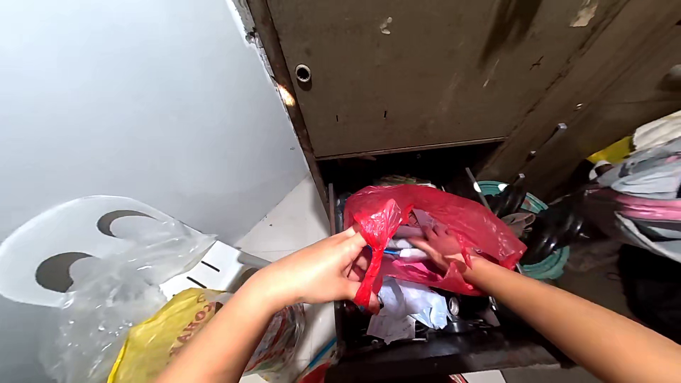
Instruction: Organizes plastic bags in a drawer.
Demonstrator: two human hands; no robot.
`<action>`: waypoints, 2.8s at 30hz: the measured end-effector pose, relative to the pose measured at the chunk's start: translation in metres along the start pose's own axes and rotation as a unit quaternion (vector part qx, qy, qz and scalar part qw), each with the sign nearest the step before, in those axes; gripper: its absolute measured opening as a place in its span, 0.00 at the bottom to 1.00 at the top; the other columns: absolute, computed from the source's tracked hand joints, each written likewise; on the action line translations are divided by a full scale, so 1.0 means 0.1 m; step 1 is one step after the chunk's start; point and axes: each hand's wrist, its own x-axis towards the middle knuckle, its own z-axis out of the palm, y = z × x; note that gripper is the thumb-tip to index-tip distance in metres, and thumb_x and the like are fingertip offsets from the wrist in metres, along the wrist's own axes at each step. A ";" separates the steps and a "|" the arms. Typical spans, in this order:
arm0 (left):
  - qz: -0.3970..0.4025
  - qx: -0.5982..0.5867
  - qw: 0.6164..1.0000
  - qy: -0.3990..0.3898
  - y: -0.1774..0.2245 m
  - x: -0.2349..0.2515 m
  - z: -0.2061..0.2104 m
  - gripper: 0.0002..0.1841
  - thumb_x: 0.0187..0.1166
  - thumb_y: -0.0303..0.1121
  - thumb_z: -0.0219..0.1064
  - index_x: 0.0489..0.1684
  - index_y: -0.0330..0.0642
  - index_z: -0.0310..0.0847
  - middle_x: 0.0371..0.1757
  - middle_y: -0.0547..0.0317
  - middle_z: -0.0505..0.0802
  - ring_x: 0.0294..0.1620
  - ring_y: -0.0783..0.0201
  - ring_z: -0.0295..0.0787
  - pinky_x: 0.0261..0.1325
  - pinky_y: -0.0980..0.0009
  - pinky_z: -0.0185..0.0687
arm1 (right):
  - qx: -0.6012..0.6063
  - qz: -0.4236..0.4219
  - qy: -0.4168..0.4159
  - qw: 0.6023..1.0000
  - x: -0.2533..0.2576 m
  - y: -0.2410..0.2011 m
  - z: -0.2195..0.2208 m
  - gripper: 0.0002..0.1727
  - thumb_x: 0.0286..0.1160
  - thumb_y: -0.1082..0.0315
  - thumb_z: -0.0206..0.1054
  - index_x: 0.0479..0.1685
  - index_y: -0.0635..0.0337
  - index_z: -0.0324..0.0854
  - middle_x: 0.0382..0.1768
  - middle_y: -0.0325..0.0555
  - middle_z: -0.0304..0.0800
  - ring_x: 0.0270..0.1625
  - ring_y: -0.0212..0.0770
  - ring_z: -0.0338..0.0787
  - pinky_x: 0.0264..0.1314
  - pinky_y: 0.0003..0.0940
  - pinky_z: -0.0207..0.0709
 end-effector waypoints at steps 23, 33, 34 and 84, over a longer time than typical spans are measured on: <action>0.019 -0.058 0.998 0.021 -0.01 0.00 -0.07 0.28 0.62 0.33 0.81 0.60 0.41 0.73 0.34 0.71 0.92 0.35 0.81 0.90 0.42 0.83 0.86 | 0.261 0.099 -0.050 0.959 0.56 -0.32 -0.59 0.23 0.95 0.66 0.50 0.76 0.76 0.72 0.73 0.72 0.78 0.77 0.63 0.79 0.80 0.58 0.67; -0.019 -0.039 0.998 0.039 0.03 -0.12 -0.12 0.28 0.62 0.35 0.81 0.60 0.40 0.74 0.36 0.70 0.90 0.35 0.83 0.88 0.42 0.84 0.85 | -0.086 -0.046 -0.087 0.991 0.76 -0.37 -0.52 0.20 0.90 0.65 0.55 0.62 0.74 0.84 0.60 0.72 0.87 0.69 0.70 0.84 0.73 0.66 0.70; -0.015 -0.046 0.998 0.044 0.03 -0.12 -0.12 0.28 0.62 0.34 0.82 0.60 0.40 0.73 0.37 0.70 0.91 0.36 0.83 0.89 0.43 0.84 0.85 | -0.069 -0.055 -0.069 0.994 0.79 -0.38 -0.63 0.20 0.91 0.65 0.54 0.59 0.74 0.85 0.57 0.73 0.89 0.66 0.69 0.86 0.72 0.66 0.72; -0.089 -0.049 0.977 0.190 -0.03 0.10 -0.07 0.34 0.67 0.28 0.80 0.75 0.35 0.70 0.66 0.47 0.85 0.63 0.61 0.88 0.64 0.64 0.86 | 0.143 -0.118 0.267 0.946 -0.02 -0.15 -1.24 0.12 0.79 0.81 0.61 0.50 0.69 0.90 0.41 0.53 0.96 0.43 0.42 0.94 0.53 0.48 0.86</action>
